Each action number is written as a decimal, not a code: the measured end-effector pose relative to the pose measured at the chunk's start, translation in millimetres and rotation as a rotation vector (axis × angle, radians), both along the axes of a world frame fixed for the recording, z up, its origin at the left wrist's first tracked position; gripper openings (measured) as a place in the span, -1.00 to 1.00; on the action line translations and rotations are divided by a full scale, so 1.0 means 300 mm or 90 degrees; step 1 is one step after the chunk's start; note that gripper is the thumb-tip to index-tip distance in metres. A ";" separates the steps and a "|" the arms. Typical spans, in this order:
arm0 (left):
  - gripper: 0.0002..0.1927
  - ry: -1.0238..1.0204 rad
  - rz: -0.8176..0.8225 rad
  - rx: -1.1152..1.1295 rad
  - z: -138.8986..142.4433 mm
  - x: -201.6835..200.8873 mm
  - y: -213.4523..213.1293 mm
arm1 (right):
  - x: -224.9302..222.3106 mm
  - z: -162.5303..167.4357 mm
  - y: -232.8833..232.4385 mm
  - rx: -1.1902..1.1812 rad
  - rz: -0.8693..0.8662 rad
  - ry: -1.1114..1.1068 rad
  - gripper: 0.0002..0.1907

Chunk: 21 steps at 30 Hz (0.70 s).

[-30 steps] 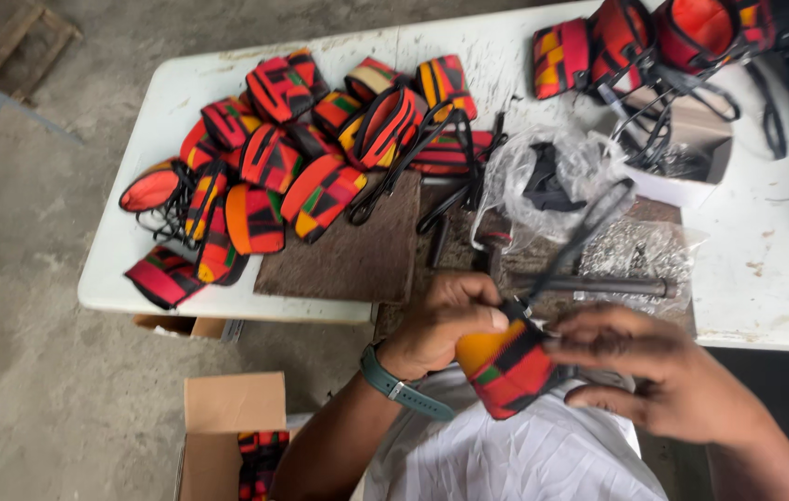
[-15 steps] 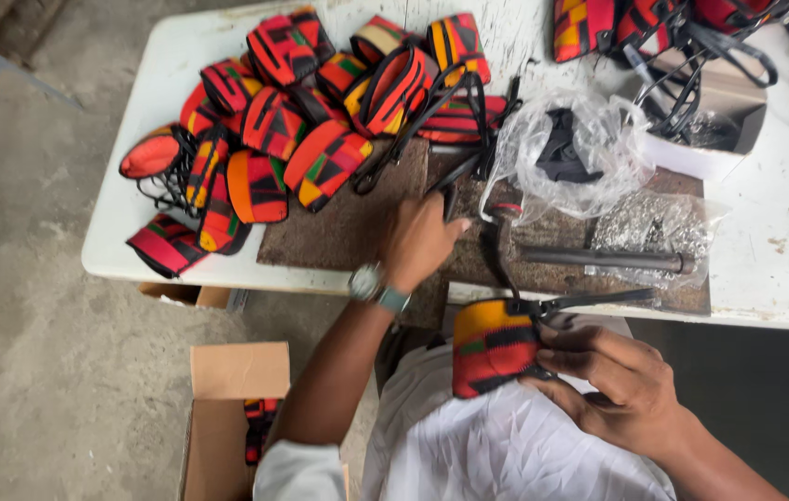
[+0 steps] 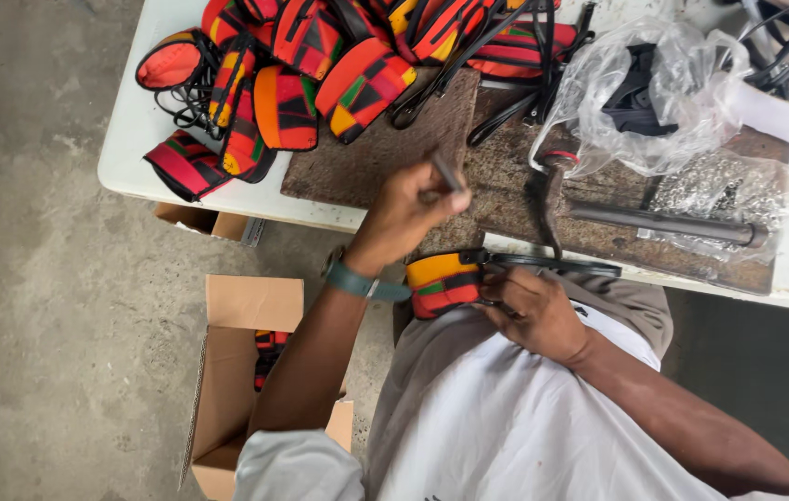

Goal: The person picks up small colorful fabric pouches one at a time, threads and attaches black strap ends and clasps to them, and places the finished pouches into a cardboard box beside the table. They repeatedly reach into a plastic bag of black strap hardware for parts while working through the pile of pouches.

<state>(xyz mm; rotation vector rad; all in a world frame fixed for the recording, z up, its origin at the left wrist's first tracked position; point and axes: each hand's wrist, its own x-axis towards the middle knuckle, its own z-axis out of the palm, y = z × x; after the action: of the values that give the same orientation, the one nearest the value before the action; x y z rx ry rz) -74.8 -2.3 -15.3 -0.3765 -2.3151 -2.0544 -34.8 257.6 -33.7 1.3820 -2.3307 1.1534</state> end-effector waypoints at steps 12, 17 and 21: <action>-0.82 0.034 0.099 -0.124 -0.007 0.266 0.094 | 0.025 -0.032 -0.010 0.027 0.013 -0.065 -0.71; -0.79 0.092 0.069 -0.248 0.003 0.265 0.108 | 0.028 0.052 -0.006 0.083 0.013 -0.071 -0.71; -0.78 0.110 0.108 -0.274 -0.005 0.286 0.141 | -0.059 0.203 0.161 0.112 -0.097 -0.112 -0.67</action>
<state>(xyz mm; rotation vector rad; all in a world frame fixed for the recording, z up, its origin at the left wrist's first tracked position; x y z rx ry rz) 11.0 40.2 -17.0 -0.3344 -2.5623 -1.3843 -52.4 305.8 27.2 1.1701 -2.6661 1.0874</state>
